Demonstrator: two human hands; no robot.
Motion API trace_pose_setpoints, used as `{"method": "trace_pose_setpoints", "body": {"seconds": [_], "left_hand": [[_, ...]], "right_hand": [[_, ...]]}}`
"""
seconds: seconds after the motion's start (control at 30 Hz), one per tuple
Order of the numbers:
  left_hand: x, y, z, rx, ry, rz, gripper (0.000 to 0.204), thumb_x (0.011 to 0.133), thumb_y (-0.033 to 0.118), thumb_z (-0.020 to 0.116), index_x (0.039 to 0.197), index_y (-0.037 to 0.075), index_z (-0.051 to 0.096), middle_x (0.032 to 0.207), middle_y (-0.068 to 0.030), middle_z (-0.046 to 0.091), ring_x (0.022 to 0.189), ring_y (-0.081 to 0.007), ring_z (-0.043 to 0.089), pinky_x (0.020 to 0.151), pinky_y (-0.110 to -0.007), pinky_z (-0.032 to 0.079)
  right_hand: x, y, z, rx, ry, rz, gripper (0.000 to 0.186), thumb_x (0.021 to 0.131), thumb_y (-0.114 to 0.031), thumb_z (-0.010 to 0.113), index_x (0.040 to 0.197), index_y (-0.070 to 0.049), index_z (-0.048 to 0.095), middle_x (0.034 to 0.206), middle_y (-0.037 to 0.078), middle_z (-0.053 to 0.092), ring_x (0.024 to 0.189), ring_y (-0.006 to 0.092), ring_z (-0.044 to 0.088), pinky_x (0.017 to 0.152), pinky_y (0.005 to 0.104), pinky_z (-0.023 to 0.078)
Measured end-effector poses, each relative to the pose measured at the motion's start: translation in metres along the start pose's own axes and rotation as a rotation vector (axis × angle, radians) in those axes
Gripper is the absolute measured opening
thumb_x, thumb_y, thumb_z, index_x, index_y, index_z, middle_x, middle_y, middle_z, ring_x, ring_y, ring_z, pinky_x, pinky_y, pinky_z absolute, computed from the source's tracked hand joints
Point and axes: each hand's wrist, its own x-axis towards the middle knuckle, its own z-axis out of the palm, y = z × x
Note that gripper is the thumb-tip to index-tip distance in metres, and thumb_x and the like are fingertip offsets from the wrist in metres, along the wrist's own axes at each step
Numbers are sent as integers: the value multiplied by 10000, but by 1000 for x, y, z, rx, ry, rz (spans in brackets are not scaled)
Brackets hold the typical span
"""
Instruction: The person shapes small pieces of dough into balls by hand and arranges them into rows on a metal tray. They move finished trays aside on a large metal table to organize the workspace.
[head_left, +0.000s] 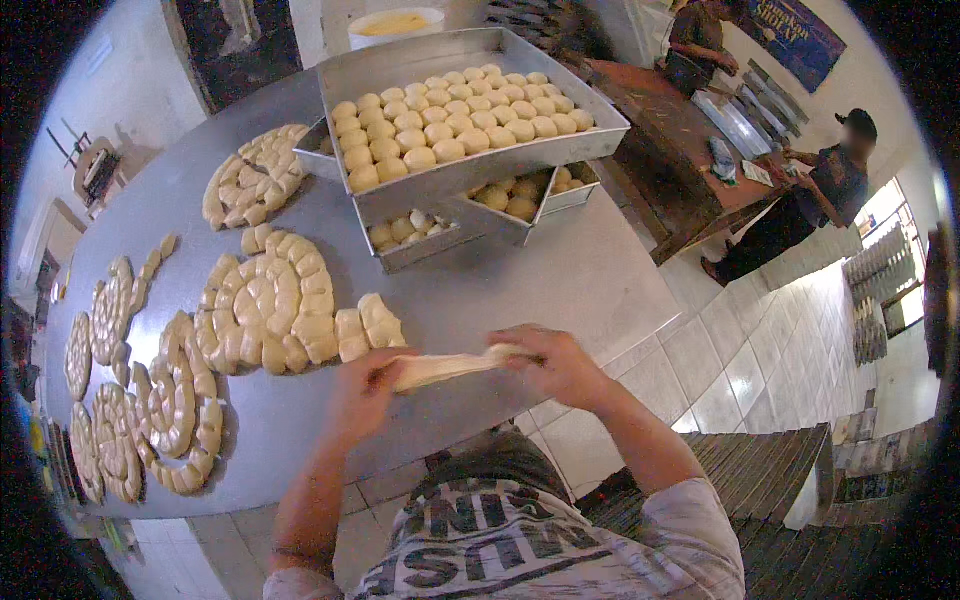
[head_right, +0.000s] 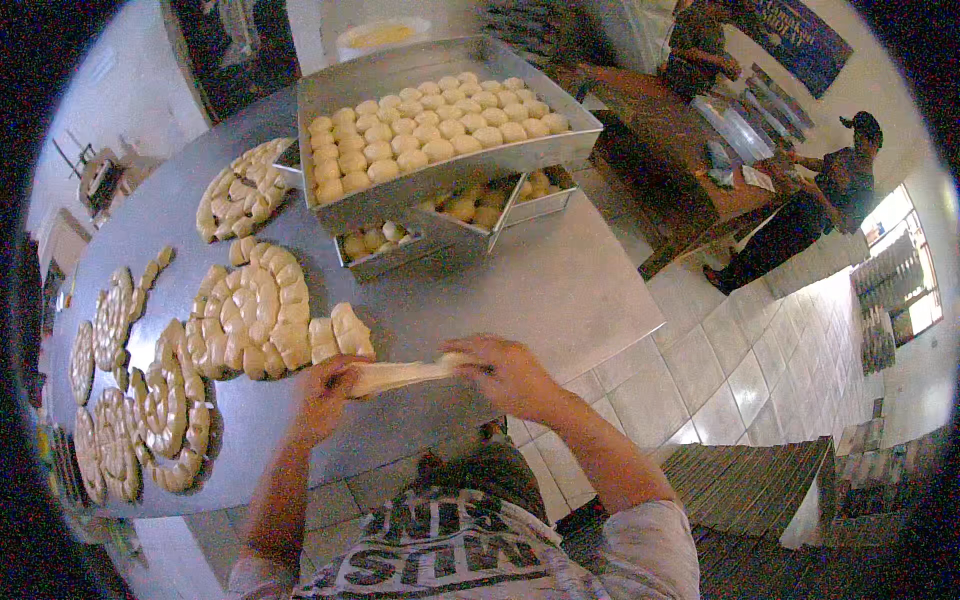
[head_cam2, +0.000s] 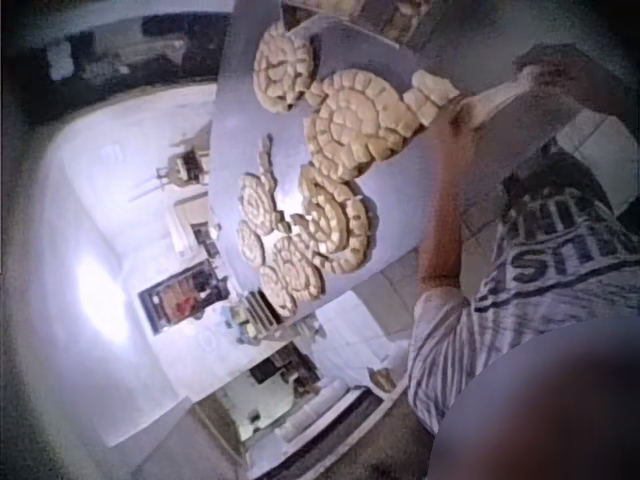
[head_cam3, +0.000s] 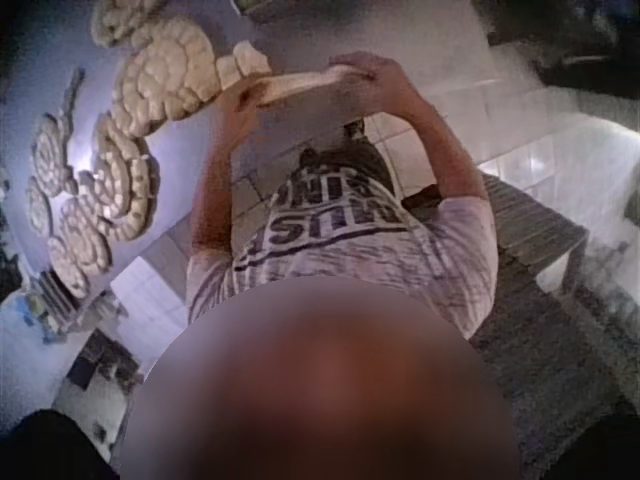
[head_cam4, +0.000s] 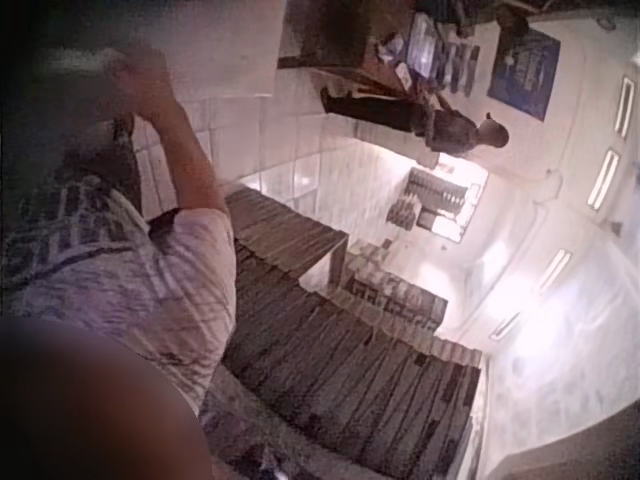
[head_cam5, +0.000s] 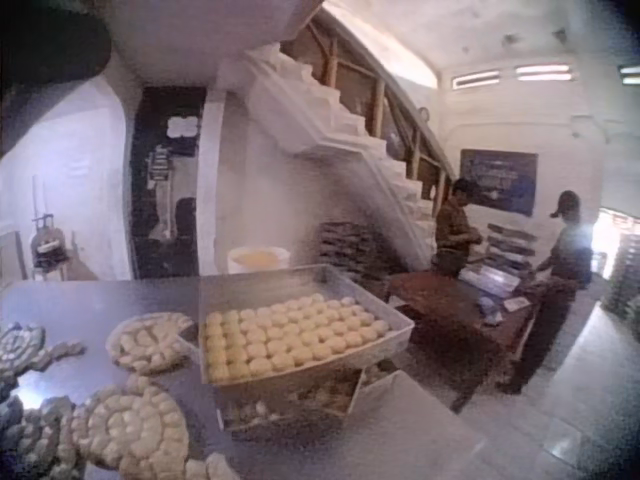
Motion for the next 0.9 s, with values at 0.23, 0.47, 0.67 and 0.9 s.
{"method": "trace_pose_setpoints", "body": {"seconds": [0.23, 0.47, 0.67, 0.9], "left_hand": [[-25, -26, -7, -384, 293, -153, 188, 882, 165, 550, 1029, 50, 526, 946, -61, 563, 809, -121, 551, 719, -259, 469], [19, 20, 14, -319, 158, -173, 175, 834, 74, 600, 941, 47, 464, 857, -26, 514, 782, -113, 528, 693, -257, 461], [66, 30, 73, -312, -199, -58, 350, 855, 122, 567, 1177, 66, 440, 963, -34, 549, 905, -132, 532, 790, -272, 453], [102, 46, 94, -403, 78, -130, 183, 843, 120, 612, 790, 92, 439, 716, -8, 501, 690, -90, 519, 590, -238, 444]], "right_hand": [[13, 139, -40, -869, 529, 277, 436, 816, -283, 542, 1199, -89, 471, 1195, 138, 488, 1104, 396, 398, 961, 495, 299], [2, 128, -29, -550, 281, 42, 265, 761, -250, 597, 904, -39, 525, 997, 192, 517, 992, 361, 453, 901, 469, 333], [55, 161, -70, -371, 522, 263, 219, 722, -241, 600, 840, -61, 559, 921, 146, 529, 922, 339, 464, 819, 473, 355], [29, 213, -108, -592, 390, 276, 342, 707, -297, 619, 910, -33, 541, 974, 171, 525, 950, 344, 468, 832, 493, 363]]}}
